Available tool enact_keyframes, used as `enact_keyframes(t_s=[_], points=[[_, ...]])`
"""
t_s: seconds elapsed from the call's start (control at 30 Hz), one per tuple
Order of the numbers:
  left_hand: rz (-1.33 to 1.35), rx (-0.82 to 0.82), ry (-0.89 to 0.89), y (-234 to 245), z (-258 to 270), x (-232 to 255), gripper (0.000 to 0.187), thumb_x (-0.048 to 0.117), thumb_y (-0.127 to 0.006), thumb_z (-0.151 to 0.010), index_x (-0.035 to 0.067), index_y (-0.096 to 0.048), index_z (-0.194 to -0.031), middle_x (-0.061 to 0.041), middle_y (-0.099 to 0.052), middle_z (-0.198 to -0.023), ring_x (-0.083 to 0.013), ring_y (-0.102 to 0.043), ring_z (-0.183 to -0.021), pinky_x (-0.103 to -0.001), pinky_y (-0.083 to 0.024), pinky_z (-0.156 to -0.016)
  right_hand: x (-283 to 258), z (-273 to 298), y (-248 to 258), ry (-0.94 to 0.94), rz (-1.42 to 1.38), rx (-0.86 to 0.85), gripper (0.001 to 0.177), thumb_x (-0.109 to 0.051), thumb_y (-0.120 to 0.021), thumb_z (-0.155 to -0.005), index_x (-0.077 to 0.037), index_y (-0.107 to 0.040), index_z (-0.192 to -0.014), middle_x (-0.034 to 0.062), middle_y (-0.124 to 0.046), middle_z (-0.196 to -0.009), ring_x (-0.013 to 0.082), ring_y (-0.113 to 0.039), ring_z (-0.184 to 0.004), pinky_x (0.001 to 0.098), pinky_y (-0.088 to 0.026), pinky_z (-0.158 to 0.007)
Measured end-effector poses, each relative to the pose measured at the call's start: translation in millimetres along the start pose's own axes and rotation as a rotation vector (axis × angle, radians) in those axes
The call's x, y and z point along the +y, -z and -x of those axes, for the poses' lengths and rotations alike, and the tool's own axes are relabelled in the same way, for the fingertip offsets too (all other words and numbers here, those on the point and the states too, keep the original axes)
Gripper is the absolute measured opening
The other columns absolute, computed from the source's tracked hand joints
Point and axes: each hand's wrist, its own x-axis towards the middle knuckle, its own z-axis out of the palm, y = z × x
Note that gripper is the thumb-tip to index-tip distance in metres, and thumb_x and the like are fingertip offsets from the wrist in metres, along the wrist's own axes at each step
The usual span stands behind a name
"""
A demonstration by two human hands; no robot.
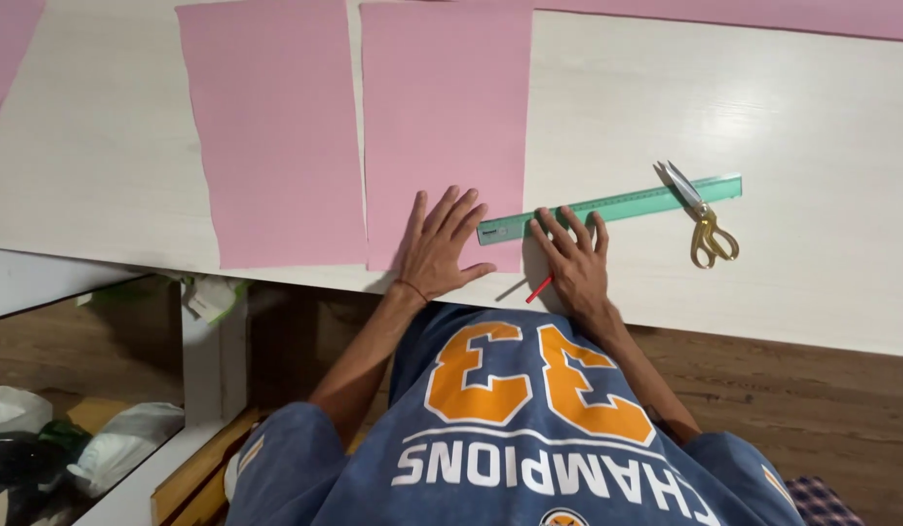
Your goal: Measure and cut pieces of pink leather from a large roll on a workshop table.
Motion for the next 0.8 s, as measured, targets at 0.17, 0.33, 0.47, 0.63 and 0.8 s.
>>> enact_keyframes(t_s=[0.17,0.33,0.47,0.63,0.8], points=[[-0.043,0.143,0.075,-10.5,-4.9,15.2,0.092,0.082,-0.057,-0.089,0.022,-0.048,-0.158,-0.009,-0.040,-0.168,-0.0301,-0.029,-0.159,-0.064,-0.011,-0.131,-2.9,2.3,6.7,-0.027,0.023,0.012,0.049,-0.005,-0.050,-0.108,-0.023,-0.063,-0.152,0.0029,-0.059,-0.156,0.0276,-0.048,-0.148,0.0597,-0.023,-0.125],[0.014,0.390,-0.014,-46.7,5.2,28.7,0.054,0.060,-0.062,-0.101,0.022,-0.068,-0.138,-0.007,-0.053,-0.158,-0.0300,-0.046,-0.149,-0.060,-0.032,-0.126,0.6,8.3,2.1,-0.027,-0.005,0.040,0.048,-0.005,-0.050,-0.108,-0.020,-0.063,-0.152,0.0067,-0.060,-0.156,0.0313,-0.050,-0.146,0.0621,-0.024,-0.122],[-0.013,0.467,0.016,-58.7,11.4,39.1,0.040,0.051,-0.062,-0.104,0.022,-0.073,-0.129,-0.005,-0.066,-0.142,-0.0278,-0.059,-0.137,-0.054,-0.041,-0.123,0.9,10.8,0.6,-0.024,0.005,0.063,0.049,-0.003,-0.052,-0.107,-0.020,-0.063,-0.152,0.0080,-0.061,-0.155,0.0329,-0.050,-0.145,0.0645,-0.025,-0.120],[0.000,0.469,0.022,-53.1,13.0,40.7,0.041,0.050,-0.064,-0.104,0.021,-0.073,-0.131,-0.005,-0.067,-0.140,-0.0276,-0.061,-0.135,-0.053,-0.043,-0.121,-0.7,9.9,4.2,-0.001,0.010,0.108,0.046,-0.004,-0.052,-0.106,-0.018,-0.067,-0.147,0.0089,-0.064,-0.151,0.0339,-0.055,-0.139,0.0640,-0.028,-0.115],[0.016,0.499,0.009,-40.6,8.0,43.4,0.039,0.046,-0.062,-0.106,0.016,-0.074,-0.128,-0.009,-0.068,-0.136,-0.0295,-0.063,-0.133,-0.053,-0.043,-0.120,0.0,8.7,2.2,-0.003,0.027,0.125,0.044,-0.004,-0.052,-0.106,-0.018,-0.069,-0.144,0.0081,-0.065,-0.149,0.0337,-0.055,-0.137,0.0640,-0.030,-0.113]])
